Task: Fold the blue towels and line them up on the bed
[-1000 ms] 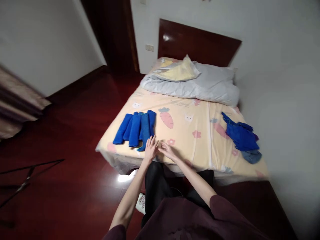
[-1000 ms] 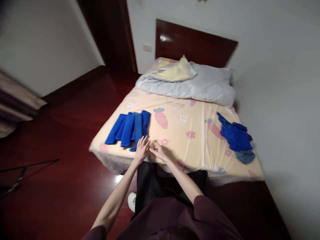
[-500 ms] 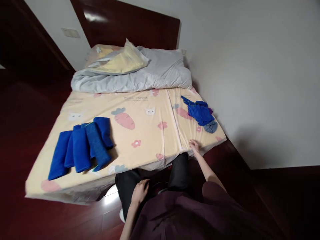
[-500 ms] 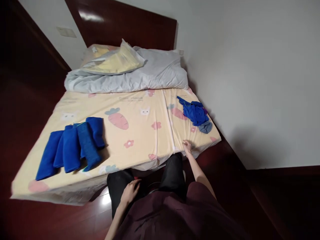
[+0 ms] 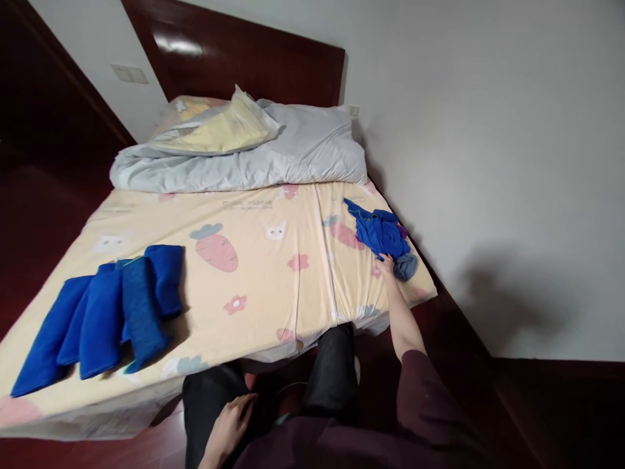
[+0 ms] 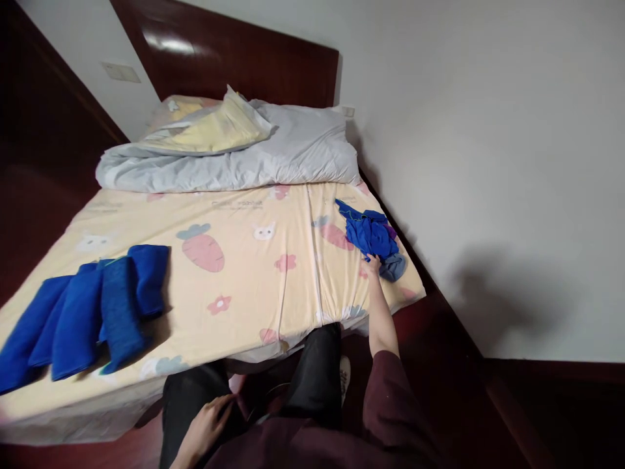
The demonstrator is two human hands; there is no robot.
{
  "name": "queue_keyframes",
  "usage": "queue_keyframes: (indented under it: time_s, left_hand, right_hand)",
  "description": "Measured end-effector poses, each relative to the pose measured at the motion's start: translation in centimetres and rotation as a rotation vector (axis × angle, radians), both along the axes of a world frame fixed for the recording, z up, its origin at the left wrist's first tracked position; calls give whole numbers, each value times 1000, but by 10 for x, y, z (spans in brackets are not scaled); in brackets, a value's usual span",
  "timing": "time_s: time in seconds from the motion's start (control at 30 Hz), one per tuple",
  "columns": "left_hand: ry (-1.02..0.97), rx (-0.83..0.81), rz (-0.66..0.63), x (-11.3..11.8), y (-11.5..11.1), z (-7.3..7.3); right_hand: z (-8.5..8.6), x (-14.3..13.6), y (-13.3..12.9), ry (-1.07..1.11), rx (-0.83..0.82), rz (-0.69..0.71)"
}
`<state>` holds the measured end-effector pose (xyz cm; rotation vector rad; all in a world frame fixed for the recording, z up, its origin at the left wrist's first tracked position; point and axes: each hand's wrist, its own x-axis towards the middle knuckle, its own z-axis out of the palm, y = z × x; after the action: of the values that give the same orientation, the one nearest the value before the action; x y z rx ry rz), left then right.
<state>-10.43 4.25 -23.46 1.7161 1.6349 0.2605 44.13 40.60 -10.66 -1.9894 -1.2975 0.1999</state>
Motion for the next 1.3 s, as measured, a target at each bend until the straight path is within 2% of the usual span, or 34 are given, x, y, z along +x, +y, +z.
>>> queue_keyframes:
  time_s: [0.17, 0.27, 0.33, 0.43, 0.53, 0.67, 0.73, 0.83, 0.9, 0.97, 1.1, 1.3]
  left_hand:
    - [9, -19, 2, 5, 5, -1]
    - [39, -35, -17, 9, 10, 3]
    - [50, -45, -29, 11, 11, 6]
    - [34, -43, -41, 11, 11, 8]
    - [-25, -21, -45, 12, 8, 10]
    - [-133, 27, -39, 23, 7, 25]
    - [-185, 78, -53, 34, 9, 42]
    - [-265, 153, -77, 59, 15, 75]
    - [-315, 190, -97, 78, 20, 96]
    - [-387, 224, -177, 95, 24, 110]
    - [-472, 235, -310, 113, 27, 122]
    - [-412, 306, -327, 101, 20, 131]
  right_hand:
    - [-8, 6, 14, 47, -26, 48]
    - [-18, -1, 3, 49, -54, 69]
    - [-26, -13, -14, 6, -51, 155]
    - [-37, -45, -55, -34, -33, 380]
    - [-46, -86, -109, 43, -61, 571]
    - [-49, -140, -193, 131, -48, 690]
    - [-46, -165, -235, 181, -24, 697]
    - [-38, -204, -295, 287, -10, 710]
    - [-32, -228, -327, 364, -22, 737]
    - [-25, -247, -349, 406, -48, 799]
    - [-6, -257, -363, 330, -98, 909]
    - [38, -230, -343, 140, -91, 1069]
